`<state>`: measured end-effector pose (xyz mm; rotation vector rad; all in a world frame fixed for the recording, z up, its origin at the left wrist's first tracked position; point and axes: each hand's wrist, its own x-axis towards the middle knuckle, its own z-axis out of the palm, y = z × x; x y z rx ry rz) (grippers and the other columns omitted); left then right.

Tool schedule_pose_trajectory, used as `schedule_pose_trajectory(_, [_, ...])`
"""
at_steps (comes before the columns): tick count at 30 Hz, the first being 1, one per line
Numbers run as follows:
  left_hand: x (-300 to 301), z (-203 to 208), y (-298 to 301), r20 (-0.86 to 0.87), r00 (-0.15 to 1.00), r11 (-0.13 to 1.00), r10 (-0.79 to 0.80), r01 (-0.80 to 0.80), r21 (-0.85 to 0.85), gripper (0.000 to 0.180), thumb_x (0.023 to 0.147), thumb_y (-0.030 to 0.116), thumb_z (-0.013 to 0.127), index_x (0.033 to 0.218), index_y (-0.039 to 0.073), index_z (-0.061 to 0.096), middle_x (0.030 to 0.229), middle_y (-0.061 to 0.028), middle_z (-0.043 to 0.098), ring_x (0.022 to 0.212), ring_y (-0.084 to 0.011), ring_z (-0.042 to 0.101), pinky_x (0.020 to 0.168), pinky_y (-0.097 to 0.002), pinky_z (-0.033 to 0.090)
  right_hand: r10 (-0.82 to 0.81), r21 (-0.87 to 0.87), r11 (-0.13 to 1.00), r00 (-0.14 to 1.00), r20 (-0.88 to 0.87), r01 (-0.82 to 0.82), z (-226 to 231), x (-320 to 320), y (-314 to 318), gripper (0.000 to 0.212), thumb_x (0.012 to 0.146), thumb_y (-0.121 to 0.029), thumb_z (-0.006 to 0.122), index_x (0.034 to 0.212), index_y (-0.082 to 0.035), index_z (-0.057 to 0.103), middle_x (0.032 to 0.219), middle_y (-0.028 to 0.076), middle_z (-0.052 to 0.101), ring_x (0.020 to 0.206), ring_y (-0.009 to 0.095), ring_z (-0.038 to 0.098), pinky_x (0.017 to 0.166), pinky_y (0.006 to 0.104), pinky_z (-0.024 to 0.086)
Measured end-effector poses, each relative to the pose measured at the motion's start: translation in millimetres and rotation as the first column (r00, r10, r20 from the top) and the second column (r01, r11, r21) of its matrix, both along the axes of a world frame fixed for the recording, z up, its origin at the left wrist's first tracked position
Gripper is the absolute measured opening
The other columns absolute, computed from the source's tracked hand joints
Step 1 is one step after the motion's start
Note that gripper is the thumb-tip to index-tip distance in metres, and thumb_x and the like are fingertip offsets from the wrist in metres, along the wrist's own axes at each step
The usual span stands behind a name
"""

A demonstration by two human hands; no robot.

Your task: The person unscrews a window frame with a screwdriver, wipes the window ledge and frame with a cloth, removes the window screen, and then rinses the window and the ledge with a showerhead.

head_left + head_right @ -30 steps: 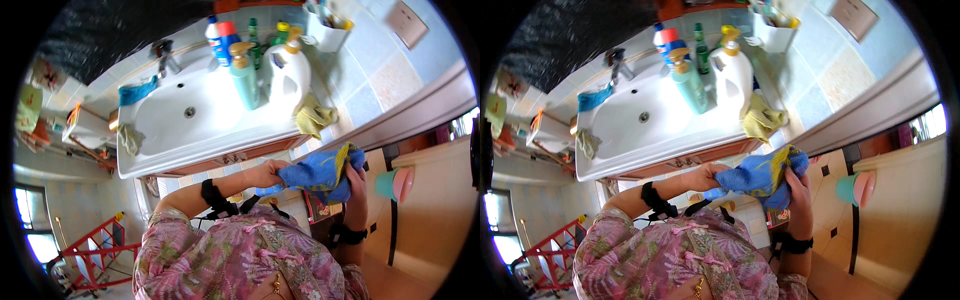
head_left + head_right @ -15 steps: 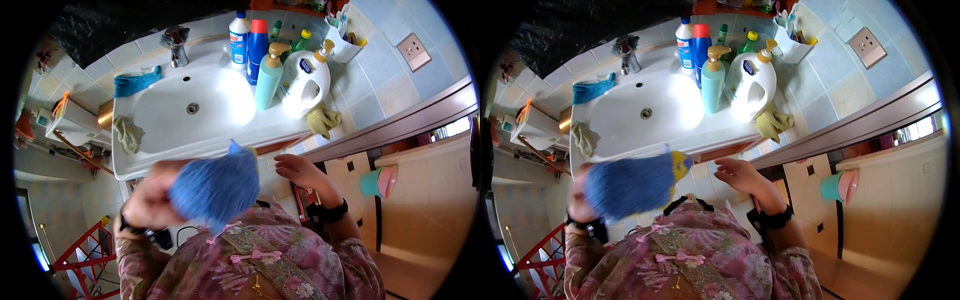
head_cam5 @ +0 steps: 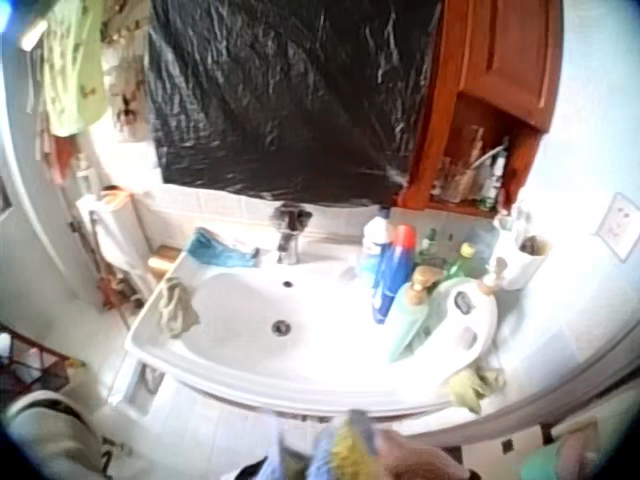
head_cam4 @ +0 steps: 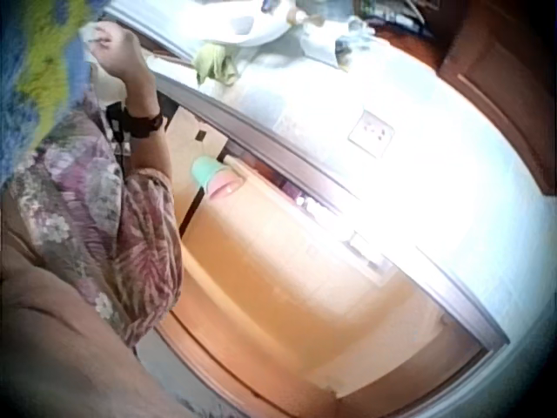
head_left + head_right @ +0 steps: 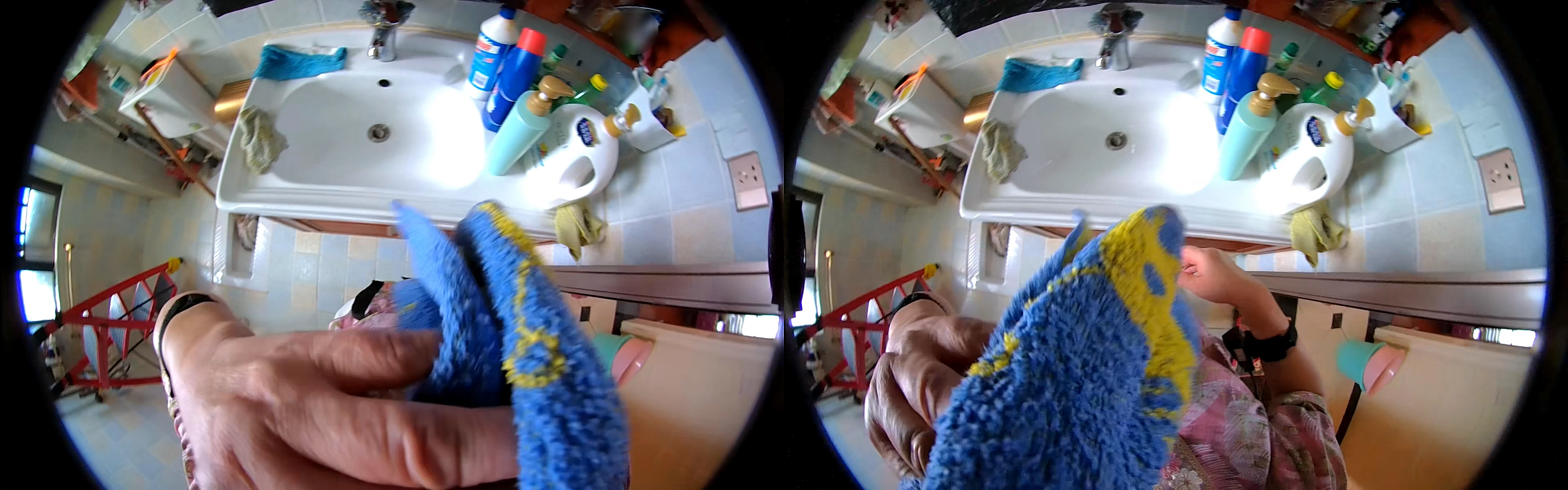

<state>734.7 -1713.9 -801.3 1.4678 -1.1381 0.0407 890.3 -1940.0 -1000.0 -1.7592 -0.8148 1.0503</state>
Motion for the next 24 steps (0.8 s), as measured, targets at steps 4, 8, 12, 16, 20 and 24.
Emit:
schedule_pose_trajectory(4, [1,5,-15,-0.005,0.999,0.999,0.045,-0.045,0.001,0.016,0.074,0.001,0.055,0.09,0.0,0.054,0.085,-0.0082,0.058,0.078,-0.0178,0.054,0.071,-0.0287,0.044,-0.163,0.052,0.973,0.831,-0.531,0.224,10,2,-10,0.04,0.077,-0.02,0.06,0.11,0.001,0.05,0.091,0.015,0.062,0.081,0.021,0.06,0.07,0.0281,0.046])
schedule_pose_trajectory(8, [23,-5,-19,-0.006,1.0,1.0,0.023,-0.023,-0.016,0.015,0.074,0.001,0.054,0.088,0.0,0.053,0.084,-0.0086,0.057,0.077,-0.0185,0.054,0.07,-0.0292,0.043,-0.02,0.03,0.999,0.982,-0.188,0.026,-6,25,-16,0.04,0.077,-0.021,0.061,0.109,0.0,0.05,0.091,0.016,0.062,0.082,0.022,0.06,0.07,0.0289,0.046])
schedule_pose_trajectory(12, [14,7,-37,0.011,0.997,0.997,0.081,-0.081,-0.015,0.013,0.074,0.002,0.054,0.087,0.0,0.052,0.083,-0.0089,0.056,0.076,-0.0193,0.054,0.069,-0.0297,0.043,0.18,-0.066,0.982,0.98,0.085,-0.174,-12,30,-19,0.04,0.078,-0.022,0.061,0.109,0.0,0.05,0.092,0.017,0.061,0.084,0.023,0.06,0.071,0.0296,0.047])
schedule_pose_trajectory(16, [20,6,-41,0.024,0.996,0.996,0.085,-0.084,-0.031,0.011,0.075,0.003,0.054,0.085,0.001,0.052,0.082,-0.0093,0.056,0.075,-0.02,0.053,0.069,-0.0302,0.043,0.212,-0.07,0.976,0.974,0.082,-0.206,15,33,-20,0.039,0.078,-0.021,0.06,0.109,0.0,0.05,0.093,0.016,0.061,0.085,0.022,0.06,0.072,0.0304,0.047])
schedule_pose_trajectory(20, [14,12,-58,0.032,0.993,0.993,0.113,-0.113,-0.022,0.009,0.075,0.003,0.054,0.083,0.001,0.051,0.081,-0.0096,0.055,0.074,-0.0208,0.053,0.068,-0.0308,0.043,0.3,-0.225,0.93,0.954,0.013,-0.29,21,34,-23,0.04,0.079,-0.02,0.057,0.113,0.0,0.048,0.101,0.013,0.059,0.091,0.02,0.058,0.075,0.0289,0.045])
schedule_pose_trajectory(24, [21,9,-52,0.023,0.996,0.996,0.088,-0.088,-0.025,0.008,0.075,0.004,0.054,0.081,0.001,0.05,0.079,-0.0099,0.055,0.073,-0.0215,0.053,0.067,-0.0313,0.043,-0.173,0.287,0.95,0.971,0.163,0.121,-7,16,-78,0.042,0.083,-0.018,0.051,0.121,-0.004,0.042,0.115,0.009,0.051,0.102,0.017,0.051,0.079,0.0265,0.041])
